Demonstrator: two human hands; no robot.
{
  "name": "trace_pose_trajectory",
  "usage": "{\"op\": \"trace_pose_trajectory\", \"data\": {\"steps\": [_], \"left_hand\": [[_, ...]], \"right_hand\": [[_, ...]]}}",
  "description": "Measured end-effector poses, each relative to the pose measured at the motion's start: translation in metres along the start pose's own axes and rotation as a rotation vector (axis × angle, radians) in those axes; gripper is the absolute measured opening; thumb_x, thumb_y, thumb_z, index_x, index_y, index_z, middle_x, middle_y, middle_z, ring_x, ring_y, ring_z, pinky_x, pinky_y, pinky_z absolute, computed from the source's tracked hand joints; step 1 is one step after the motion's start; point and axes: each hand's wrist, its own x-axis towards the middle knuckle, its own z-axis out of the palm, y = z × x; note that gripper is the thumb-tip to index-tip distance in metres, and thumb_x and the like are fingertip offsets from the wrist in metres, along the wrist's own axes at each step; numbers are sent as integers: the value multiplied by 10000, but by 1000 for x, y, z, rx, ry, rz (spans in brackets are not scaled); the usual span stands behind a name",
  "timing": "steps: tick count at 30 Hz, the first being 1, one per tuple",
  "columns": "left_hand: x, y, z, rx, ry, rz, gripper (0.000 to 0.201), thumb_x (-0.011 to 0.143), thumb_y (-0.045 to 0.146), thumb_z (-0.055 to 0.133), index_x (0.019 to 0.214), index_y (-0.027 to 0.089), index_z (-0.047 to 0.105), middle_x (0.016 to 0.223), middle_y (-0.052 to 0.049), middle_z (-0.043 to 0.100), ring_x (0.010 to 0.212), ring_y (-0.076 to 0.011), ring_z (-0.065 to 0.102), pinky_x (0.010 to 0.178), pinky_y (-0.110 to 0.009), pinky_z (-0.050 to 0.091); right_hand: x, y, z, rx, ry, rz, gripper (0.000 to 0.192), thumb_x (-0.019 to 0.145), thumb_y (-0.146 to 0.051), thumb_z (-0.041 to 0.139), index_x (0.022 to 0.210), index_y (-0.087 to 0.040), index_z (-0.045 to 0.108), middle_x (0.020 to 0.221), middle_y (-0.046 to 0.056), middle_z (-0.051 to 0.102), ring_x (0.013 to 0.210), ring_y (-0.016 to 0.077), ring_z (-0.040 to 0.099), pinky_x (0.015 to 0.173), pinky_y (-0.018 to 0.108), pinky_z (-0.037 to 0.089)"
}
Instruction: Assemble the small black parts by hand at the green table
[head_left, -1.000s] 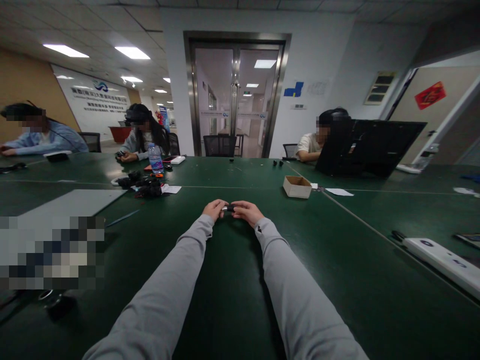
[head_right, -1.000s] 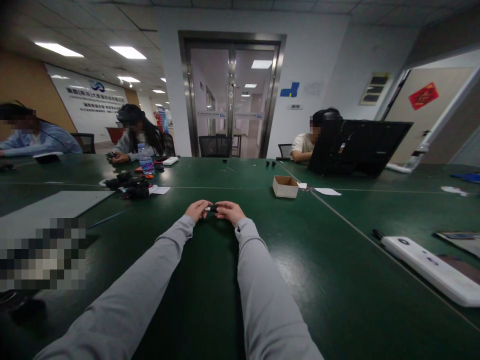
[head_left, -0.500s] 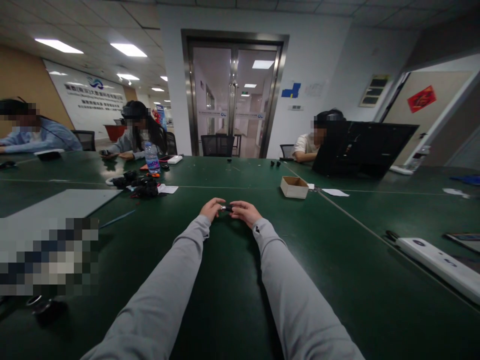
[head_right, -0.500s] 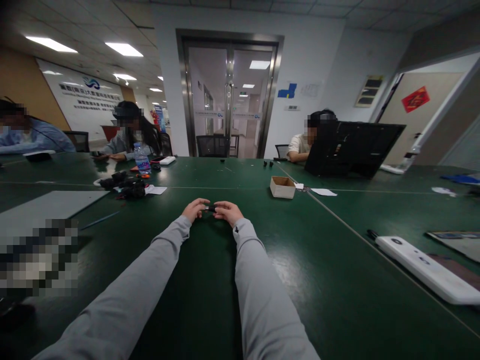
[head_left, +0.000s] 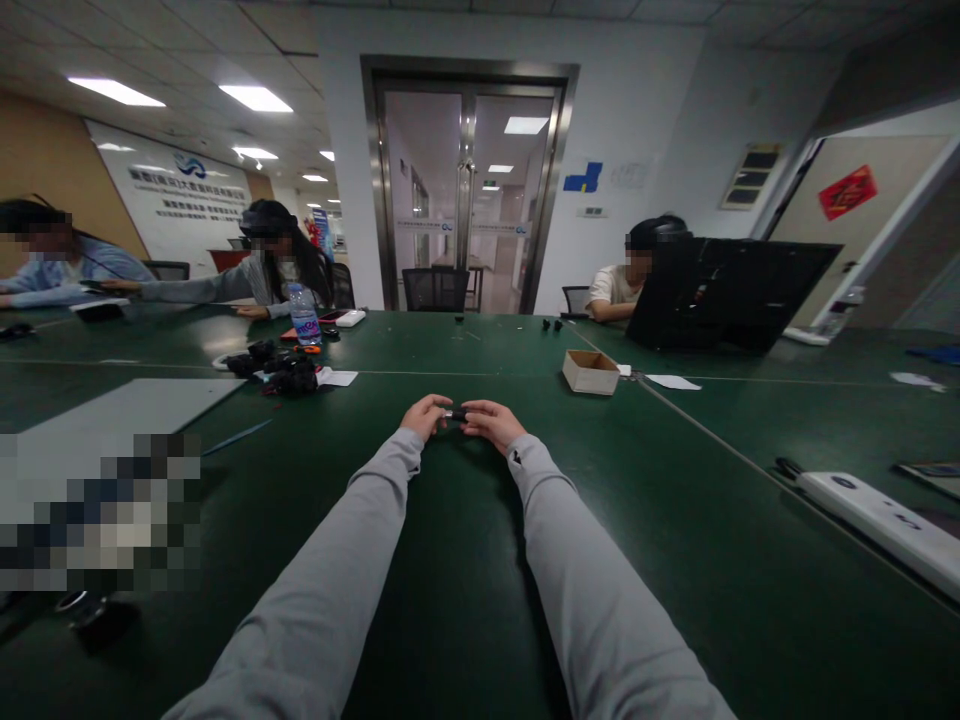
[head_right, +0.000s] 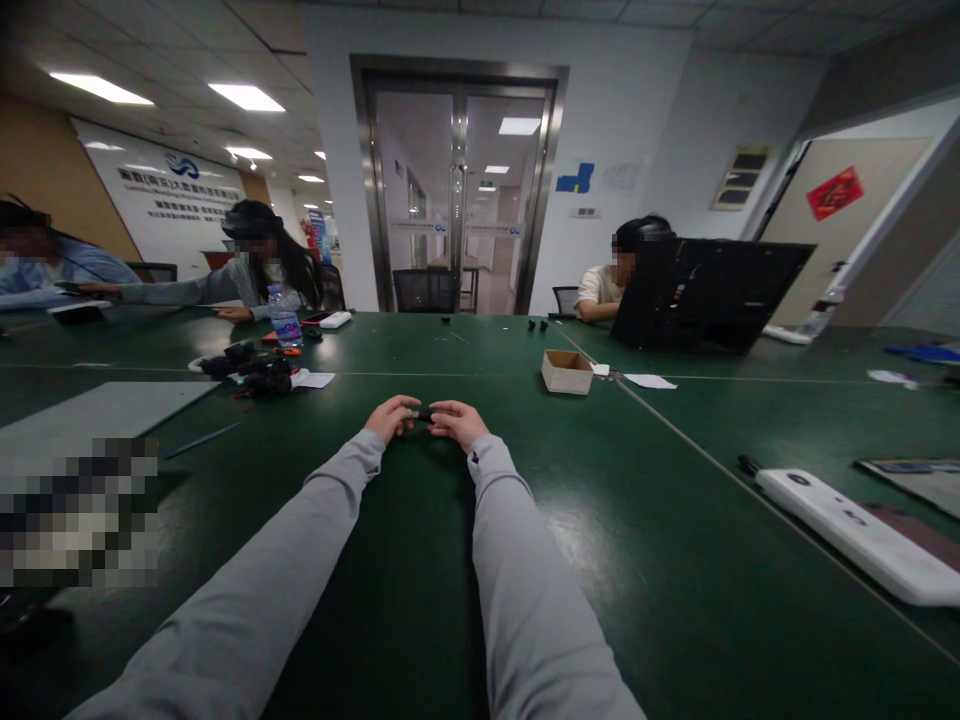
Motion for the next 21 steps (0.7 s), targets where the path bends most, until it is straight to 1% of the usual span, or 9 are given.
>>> {"op": "trace_pose_trajectory", "data": {"steps": [2, 6, 9, 10, 13, 15, 18, 21], "left_hand": [[-1, 1, 0, 9, 4, -9, 262, 705, 233, 432, 905, 140, 574, 468, 36, 501, 359, -70, 384, 391, -192, 307], [-2, 3, 1, 9, 4, -8, 256, 698, 215, 452, 913, 146, 572, 502, 32, 529, 371, -67, 403, 405, -190, 327], [-4, 4, 1, 28, -15, 1, 256, 754, 290, 415, 871, 133, 582, 427, 31, 493, 351, -73, 393, 393, -190, 311], [-4, 4, 0, 29, -14, 3, 262, 760, 305, 414, 861, 134, 585, 433, 28, 498, 353, -73, 398, 394, -190, 312], [-4, 5, 0, 6, -6, -11, 229, 724, 253, 459, 879, 143, 586, 517, 20, 551, 379, -68, 431, 407, -188, 333], [-3, 5, 0, -16, -15, -16, 232, 722, 230, 448, 888, 133, 579, 497, 21, 542, 383, -73, 442, 411, -189, 338], [-3, 5, 1, -38, -27, -8, 260, 767, 275, 397, 870, 113, 572, 424, 23, 496, 367, -80, 432, 404, -188, 329], [-2, 3, 1, -34, -19, -21, 241, 745, 243, 430, 902, 120, 565, 471, 21, 533, 369, -68, 431, 406, -180, 327]], "right_hand": [[0, 0, 0, -5, -1, 2, 209, 696, -10, 574, 873, -120, 597, 707, 35, 641, 599, 118, 640, 550, 195, 536], [0, 0, 0, -16, -6, 0, 213, 694, -19, 586, 878, -125, 602, 706, 33, 644, 609, 114, 639, 561, 194, 540], [0, 0, 0, -15, -9, -4, 215, 691, -21, 593, 877, -129, 605, 711, 35, 646, 610, 115, 639, 564, 197, 542], [0, 1, 0, -13, -11, -7, 217, 689, -23, 597, 878, -130, 606, 711, 35, 646, 611, 116, 639, 567, 200, 544], [1, 1, -1, -12, -14, -10, 216, 687, -32, 609, 880, -127, 607, 712, 36, 646, 616, 115, 638, 573, 205, 546], [1, 1, -1, -15, -13, -7, 217, 686, -33, 611, 882, -125, 607, 719, 40, 647, 616, 116, 638, 578, 210, 545], [0, 0, 0, -7, -16, -4, 220, 689, -24, 601, 884, -126, 605, 710, 38, 646, 609, 117, 637, 585, 215, 544], [0, 0, 0, 5, -15, 0, 219, 695, -11, 584, 881, -125, 602, 698, 35, 645, 599, 116, 636, 578, 212, 542]]}}
